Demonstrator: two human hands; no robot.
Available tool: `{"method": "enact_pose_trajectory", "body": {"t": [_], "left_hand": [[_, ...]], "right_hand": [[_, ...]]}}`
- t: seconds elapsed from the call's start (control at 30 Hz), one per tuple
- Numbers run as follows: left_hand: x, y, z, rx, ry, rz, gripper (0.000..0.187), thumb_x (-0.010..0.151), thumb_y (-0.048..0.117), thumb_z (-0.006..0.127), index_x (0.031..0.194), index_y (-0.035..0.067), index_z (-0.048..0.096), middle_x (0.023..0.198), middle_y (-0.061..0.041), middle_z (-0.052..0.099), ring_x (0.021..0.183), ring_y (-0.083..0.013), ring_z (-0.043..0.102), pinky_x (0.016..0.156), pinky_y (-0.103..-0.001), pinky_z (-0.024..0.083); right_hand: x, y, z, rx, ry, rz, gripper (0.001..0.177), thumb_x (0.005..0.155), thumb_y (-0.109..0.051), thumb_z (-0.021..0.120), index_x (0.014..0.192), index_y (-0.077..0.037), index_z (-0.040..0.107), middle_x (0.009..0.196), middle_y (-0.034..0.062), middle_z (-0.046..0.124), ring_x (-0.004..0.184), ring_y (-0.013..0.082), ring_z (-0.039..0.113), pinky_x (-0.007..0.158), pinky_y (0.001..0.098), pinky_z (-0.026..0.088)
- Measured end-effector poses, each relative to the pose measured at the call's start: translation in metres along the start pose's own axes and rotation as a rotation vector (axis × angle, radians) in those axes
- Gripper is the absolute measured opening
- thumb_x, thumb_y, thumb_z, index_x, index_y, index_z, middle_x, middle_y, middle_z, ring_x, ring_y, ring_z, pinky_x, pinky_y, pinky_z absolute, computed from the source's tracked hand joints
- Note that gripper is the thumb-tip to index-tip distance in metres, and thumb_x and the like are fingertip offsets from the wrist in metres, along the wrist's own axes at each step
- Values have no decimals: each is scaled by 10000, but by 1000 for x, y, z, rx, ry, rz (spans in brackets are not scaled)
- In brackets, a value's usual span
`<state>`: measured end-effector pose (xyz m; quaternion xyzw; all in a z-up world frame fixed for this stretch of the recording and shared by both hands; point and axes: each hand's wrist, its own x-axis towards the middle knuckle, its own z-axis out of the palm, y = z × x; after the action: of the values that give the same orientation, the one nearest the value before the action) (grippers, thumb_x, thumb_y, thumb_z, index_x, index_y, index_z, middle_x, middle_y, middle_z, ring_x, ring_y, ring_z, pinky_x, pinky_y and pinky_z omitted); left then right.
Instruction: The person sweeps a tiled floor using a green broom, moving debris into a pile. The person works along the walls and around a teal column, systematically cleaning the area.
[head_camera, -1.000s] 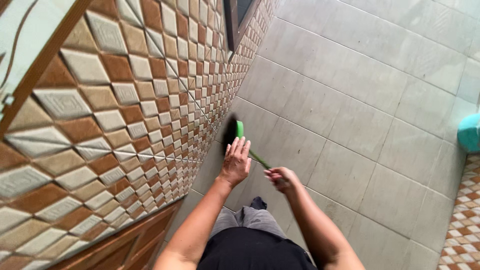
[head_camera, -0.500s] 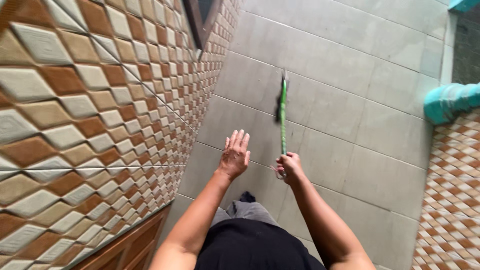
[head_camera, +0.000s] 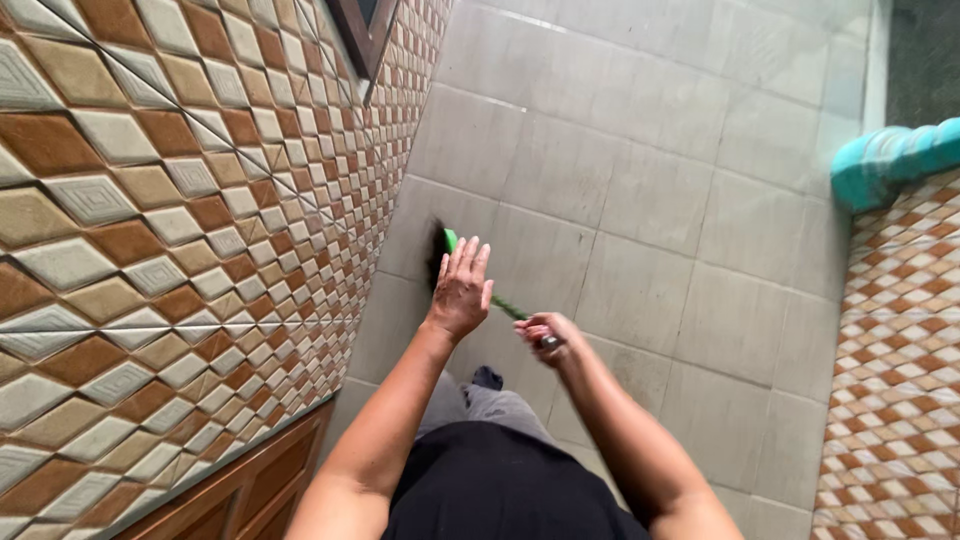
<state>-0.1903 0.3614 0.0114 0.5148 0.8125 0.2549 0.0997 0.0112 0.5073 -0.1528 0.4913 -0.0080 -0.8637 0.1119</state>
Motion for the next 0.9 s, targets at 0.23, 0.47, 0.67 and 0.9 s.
{"method": "enact_pose_trajectory", "body": {"t": [0.23,0.47,0.67,0.9], "left_hand": [[-6,-6,-3,-8,-55,-23,651,893,188,657,1479,-3,447,1568,-225,403,1478,-417,328,1193,-577,277],[18,-41,-1,17,-104,-31,661,899,203,656,1491,5,437,1575,-217,393,1490,-406,317,1205,-574,266],[74,-65,-6,17,-121,2,670,886,193,669,1485,5,435,1572,-219,390,1489,-406,302,1200,-580,266],[135,-103,-47,36,-54,57,666,877,175,678,1480,6,450,1560,-227,411,1485,-418,326,1198,-581,278]], "right_hand": [[-21,-50,-25,-137,357,-358,239,917,24,566,1123,142,597,652,3,434,437,34,365,355,180,342],[-14,-49,18,-273,372,-710,273,879,79,522,1145,19,539,726,74,561,458,71,413,358,229,344],[9,-85,79,171,-203,-255,150,961,-99,568,927,44,536,696,54,535,395,29,368,325,149,348],[78,-68,180,129,-80,-61,185,978,-48,488,948,119,563,720,108,571,414,5,390,342,116,365]]}}
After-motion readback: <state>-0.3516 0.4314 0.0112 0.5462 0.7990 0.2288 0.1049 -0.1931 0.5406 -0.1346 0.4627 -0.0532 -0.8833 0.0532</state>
